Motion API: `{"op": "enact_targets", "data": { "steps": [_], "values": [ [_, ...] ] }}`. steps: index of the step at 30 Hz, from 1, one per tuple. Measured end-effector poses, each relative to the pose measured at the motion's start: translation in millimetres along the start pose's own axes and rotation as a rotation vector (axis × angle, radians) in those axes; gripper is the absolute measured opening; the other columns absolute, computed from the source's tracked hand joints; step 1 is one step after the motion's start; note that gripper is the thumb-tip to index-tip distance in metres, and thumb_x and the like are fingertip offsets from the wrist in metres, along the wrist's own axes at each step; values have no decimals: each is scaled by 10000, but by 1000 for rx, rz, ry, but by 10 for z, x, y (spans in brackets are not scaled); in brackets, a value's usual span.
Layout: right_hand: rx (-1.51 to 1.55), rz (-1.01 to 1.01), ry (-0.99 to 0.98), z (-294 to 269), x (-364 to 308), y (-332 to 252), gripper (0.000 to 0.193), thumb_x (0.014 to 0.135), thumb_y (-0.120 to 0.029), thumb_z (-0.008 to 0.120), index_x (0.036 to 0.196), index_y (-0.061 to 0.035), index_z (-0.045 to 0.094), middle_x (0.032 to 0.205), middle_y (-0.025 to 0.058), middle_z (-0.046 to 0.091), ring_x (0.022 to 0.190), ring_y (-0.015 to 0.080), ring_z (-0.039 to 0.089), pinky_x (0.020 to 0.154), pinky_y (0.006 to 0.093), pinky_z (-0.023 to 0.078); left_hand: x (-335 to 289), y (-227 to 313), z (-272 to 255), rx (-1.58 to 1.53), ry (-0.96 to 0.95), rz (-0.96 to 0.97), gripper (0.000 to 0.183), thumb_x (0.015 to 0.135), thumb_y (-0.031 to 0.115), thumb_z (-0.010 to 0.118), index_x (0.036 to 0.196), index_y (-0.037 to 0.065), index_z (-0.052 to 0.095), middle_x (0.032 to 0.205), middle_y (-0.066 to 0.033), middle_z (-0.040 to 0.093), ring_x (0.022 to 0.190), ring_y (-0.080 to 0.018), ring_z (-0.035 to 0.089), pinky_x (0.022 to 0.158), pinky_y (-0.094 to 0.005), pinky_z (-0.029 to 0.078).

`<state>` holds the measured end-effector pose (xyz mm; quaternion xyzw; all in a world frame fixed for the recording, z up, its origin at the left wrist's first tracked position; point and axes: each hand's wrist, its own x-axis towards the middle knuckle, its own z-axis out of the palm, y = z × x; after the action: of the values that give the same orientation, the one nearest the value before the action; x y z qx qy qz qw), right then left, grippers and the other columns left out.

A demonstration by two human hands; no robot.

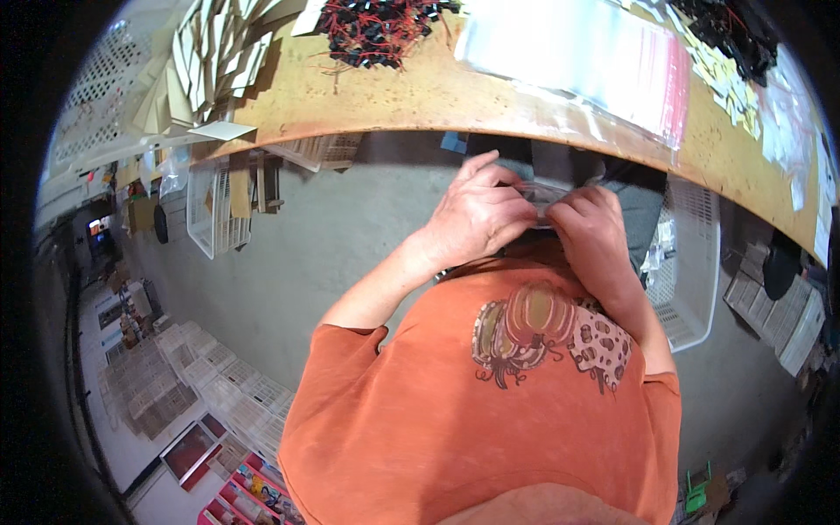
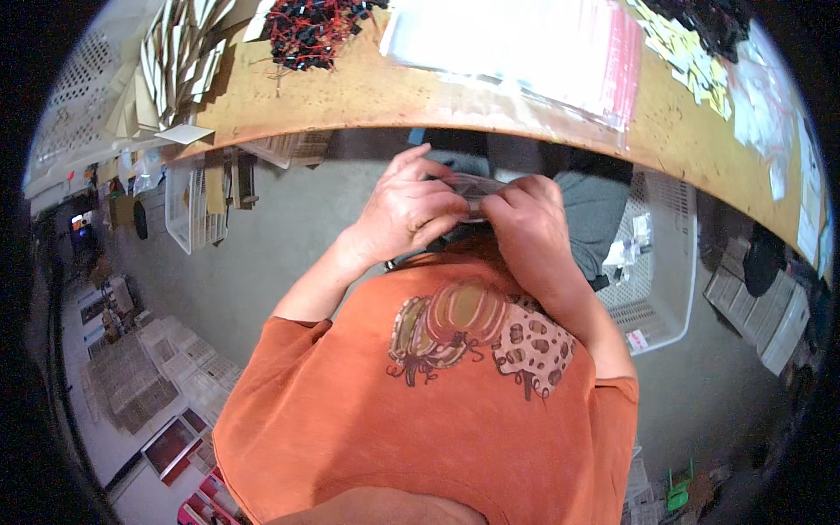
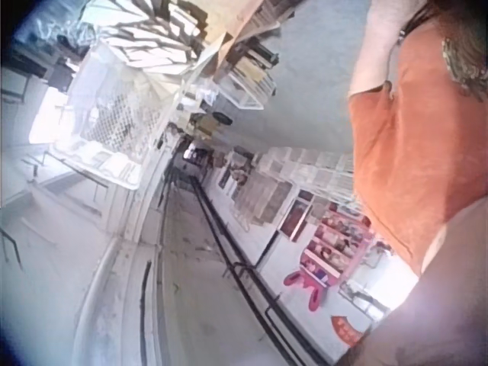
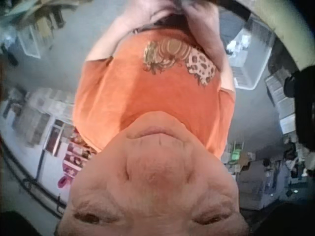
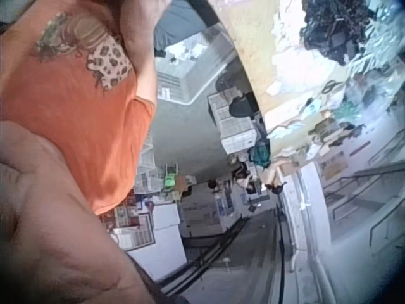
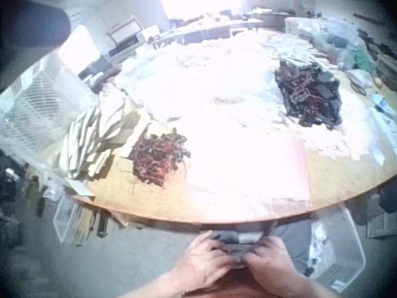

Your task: The person repeatedly picks small black electronic components with red wires from a table, places them into small clear plastic bags, and sets the filled bags into a white basket. The person also handles small white paper labels and stacks of plastic bags during the process.

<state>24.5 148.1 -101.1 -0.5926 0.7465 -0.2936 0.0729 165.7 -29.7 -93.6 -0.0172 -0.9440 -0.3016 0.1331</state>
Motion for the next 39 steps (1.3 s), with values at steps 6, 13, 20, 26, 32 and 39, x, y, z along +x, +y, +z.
{"op": "enact_targets", "data": {
  "steps": [6, 13, 20, 26, 32, 39],
  "values": [
    [-47, -10, -16, -47, -10, 39, 149, 796, -61, 618, 922, -77, 696, 903, 103, 638, 958, 322, 623, 928, 447, 488, 166, -387, -711, 149, 465, -185, 120, 855, 44, 738, 971, 71, 732, 892, -94, 706, 738, -266, 685, 686, -363, 555],
    [-3, 9, -17, -1, -61, 64, 143, 794, -59, 613, 912, -72, 691, 886, 105, 631, 951, 329, 627, 922, 444, 495, 600, -1047, -858, 379, 529, -114, 166, 898, 76, 732, 1064, 70, 720, 1005, -100, 713, 832, -291, 711, 725, -378, 588],
    [-23, 37, 8, -94, -67, 80, 113, 795, -63, 614, 887, -66, 679, 923, 99, 655, 966, 323, 634, 918, 435, 498, 747, -1230, -947, 502, 372, -241, 148, 890, 163, 735, 1034, 127, 723, 988, -99, 686, 862, -329, 705, 741, -434, 584],
    [10, 47, 25, -87, -48, 98, 127, 800, -68, 622, 914, -59, 679, 1007, 98, 677, 1029, 324, 641, 938, 437, 498, 619, -1326, -1185, 413, 249, -254, 204, 865, 95, 761, 1066, 127, 749, 1035, -97, 697, 870, -300, 698, 773, -404, 578],
    [-22, 13, 72, -140, 25, 67, 130, 814, -70, 624, 929, -45, 677, 1168, 123, 674, 1142, 320, 626, 990, 440, 490, 394, -1228, -1165, 72, 529, -264, 179, 865, 81, 803, 1034, 140, 811, 1093, -21, 689, 880, -95, 627, 652, -233, 472],
    [18, -46, 119, -120, 182, 41, 150, 781, 8, 692, 924, -34, 674, 1190, 141, 659, 1119, 343, 638, 968, 425, 510, 379, -934, -989, 1, 609, -227, 118, 913, 23, 740, 1018, 74, 754, 985, -25, 685, 845, -95, 637, 666, -237, 498]
  ]
}}
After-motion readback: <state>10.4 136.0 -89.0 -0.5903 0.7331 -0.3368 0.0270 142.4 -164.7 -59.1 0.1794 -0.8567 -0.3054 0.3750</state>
